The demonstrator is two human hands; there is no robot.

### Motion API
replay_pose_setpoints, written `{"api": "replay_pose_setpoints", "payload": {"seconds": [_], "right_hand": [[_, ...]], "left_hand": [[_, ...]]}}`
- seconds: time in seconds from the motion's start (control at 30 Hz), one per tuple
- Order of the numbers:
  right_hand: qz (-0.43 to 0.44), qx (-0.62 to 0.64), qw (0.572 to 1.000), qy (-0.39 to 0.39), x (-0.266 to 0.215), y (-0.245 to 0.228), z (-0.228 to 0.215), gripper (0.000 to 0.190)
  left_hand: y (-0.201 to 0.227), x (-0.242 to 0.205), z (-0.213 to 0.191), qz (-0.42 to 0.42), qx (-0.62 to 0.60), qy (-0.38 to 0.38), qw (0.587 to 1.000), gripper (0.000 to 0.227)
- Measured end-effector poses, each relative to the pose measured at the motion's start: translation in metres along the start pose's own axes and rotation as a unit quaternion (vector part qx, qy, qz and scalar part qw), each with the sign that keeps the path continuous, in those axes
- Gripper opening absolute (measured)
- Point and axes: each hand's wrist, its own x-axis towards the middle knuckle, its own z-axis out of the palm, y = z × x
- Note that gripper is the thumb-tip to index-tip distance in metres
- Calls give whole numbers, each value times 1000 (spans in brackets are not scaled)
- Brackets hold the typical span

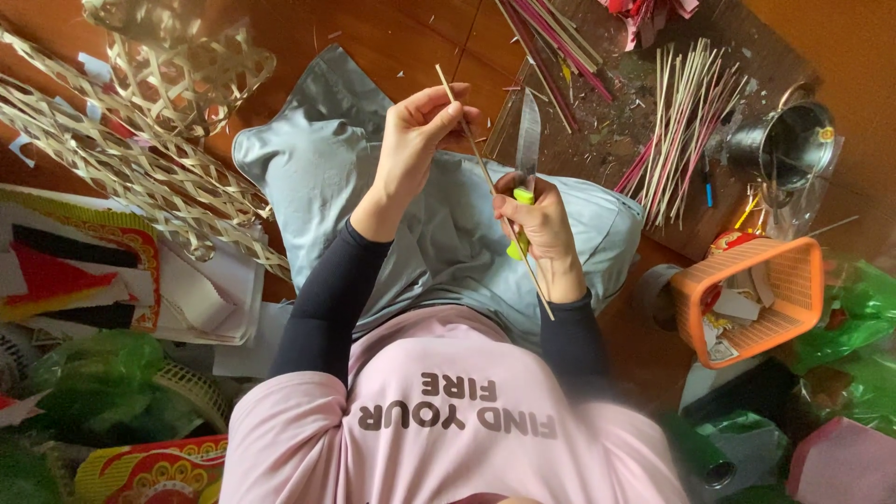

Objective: Shaving and splitting thin bamboo sticks using a knife to prepare them for weaving.

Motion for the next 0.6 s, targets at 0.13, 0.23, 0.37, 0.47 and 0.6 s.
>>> {"api": "replay_pose_setpoints", "payload": {"seconds": [0.13, 0.23, 0.37, 0.47, 0.6], "right_hand": [[-2, -29, 1000, 13, -2, -1, 6, 20], [6, -45, 999, 21, -3, 4, 6, 17], [-8, -82, 996, 40, -3, 8, 8, 14], [-21, -124, 991, 46, -4, 5, 10, 11], [-47, -217, 973, 62, 3, 11, 3, 12]], "left_hand": [[0, -2, 0, 2, 22, 10, 1000, 34], [-1, -3, -4, 9, 32, -20, 999, 33], [-1, -4, -5, -1, 33, -39, 999, 29], [7, -5, 3, -1, 41, -44, 998, 30], [8, -4, 6, 15, 30, -25, 999, 30]]}}
